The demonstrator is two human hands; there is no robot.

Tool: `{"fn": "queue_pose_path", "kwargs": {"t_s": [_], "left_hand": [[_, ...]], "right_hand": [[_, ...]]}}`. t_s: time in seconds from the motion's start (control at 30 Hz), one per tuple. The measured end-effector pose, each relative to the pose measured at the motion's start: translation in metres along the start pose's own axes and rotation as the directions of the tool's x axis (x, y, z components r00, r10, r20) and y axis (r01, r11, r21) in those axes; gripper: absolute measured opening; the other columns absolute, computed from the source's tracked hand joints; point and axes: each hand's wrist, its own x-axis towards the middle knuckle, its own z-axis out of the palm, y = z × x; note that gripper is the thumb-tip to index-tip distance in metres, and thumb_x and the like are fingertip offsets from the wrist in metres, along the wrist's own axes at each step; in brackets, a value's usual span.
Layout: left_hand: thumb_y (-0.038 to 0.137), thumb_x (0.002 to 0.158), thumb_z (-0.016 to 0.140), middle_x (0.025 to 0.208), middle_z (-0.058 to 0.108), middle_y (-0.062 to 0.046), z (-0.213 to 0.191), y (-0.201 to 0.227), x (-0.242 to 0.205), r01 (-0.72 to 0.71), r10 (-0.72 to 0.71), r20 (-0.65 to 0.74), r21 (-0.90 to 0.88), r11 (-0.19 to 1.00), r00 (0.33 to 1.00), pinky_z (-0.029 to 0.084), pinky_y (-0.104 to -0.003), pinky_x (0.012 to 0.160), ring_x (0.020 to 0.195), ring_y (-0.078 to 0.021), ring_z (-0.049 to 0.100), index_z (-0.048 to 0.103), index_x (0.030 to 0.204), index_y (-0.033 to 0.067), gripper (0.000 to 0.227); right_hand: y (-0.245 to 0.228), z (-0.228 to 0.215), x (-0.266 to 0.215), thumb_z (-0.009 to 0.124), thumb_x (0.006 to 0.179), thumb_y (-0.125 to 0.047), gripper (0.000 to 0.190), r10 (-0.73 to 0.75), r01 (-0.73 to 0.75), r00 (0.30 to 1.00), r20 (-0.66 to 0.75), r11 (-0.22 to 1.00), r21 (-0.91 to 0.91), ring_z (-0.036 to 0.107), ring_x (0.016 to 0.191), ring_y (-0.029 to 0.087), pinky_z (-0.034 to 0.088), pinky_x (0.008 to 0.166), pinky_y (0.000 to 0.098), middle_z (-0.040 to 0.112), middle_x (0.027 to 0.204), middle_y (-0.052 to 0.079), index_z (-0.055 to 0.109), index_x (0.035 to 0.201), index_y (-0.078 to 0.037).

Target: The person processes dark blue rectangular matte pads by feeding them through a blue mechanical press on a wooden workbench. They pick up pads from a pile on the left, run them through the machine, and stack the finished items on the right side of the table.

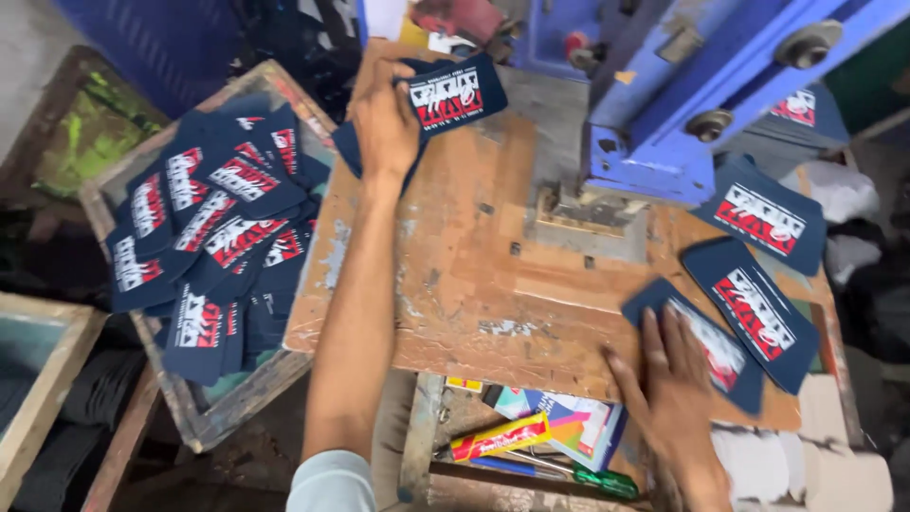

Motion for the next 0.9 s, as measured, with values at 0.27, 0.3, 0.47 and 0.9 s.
{"fn": "queue_pose_path", "kwargs": {"t_s": [0.27,0.3,0.47,0.9], "left_hand": [[-0.007,0.092,0.058,0.096,0.072,-0.019,0.004,-0.007,-0.002,0.086,-0.085,-0.030,0.014,0.996,0.996,0.052,-0.051,0.080,0.095,-0.0412,0.070,0.060,0.108,0.0059,0.020],[-0.007,0.089,0.059,0.097,0.073,-0.019,0.001,-0.006,-0.003,0.080,-0.078,-0.034,0.062,0.995,0.996,0.052,-0.051,0.080,0.094,-0.0409,0.070,0.061,0.108,0.0067,0.023],[-0.001,0.066,0.062,0.099,0.074,-0.016,-0.017,0.028,0.006,-0.067,0.162,-0.208,0.404,0.912,0.965,0.053,-0.046,0.080,0.094,-0.0378,0.070,0.060,0.109,0.0136,0.045],[0.031,0.059,0.096,0.086,0.075,0.001,0.022,0.045,-0.033,-0.026,0.091,0.790,-0.095,0.995,0.607,0.055,-0.030,0.077,0.079,-0.0122,0.074,0.077,0.089,0.0133,0.040]], "right_hand": [[0.023,0.020,-0.022,0.050,0.094,-0.054,0.082,0.066,-0.071,0.997,-0.046,0.990,-0.121,0.028,0.153,0.043,0.021,0.122,0.0528,0.035,0.160,0.030,0.041,0.151,0.004],[0.023,0.021,-0.006,0.051,0.096,-0.056,0.084,0.080,-0.080,0.997,-0.007,0.992,-0.101,0.026,0.152,0.045,0.020,0.121,0.0528,0.034,0.160,0.033,0.040,0.152,0.006],[-0.006,0.032,0.102,0.049,0.100,-0.059,0.081,0.033,-0.027,0.996,0.086,0.997,-0.067,0.027,0.151,0.048,0.021,0.122,0.0511,0.034,0.157,0.037,0.051,0.141,0.011],[-0.064,0.052,0.112,0.053,0.099,-0.059,0.074,-0.257,0.255,0.961,0.103,0.966,0.035,0.030,0.147,0.051,0.018,0.118,0.0664,0.041,0.156,0.031,0.051,0.151,-0.007]]}}
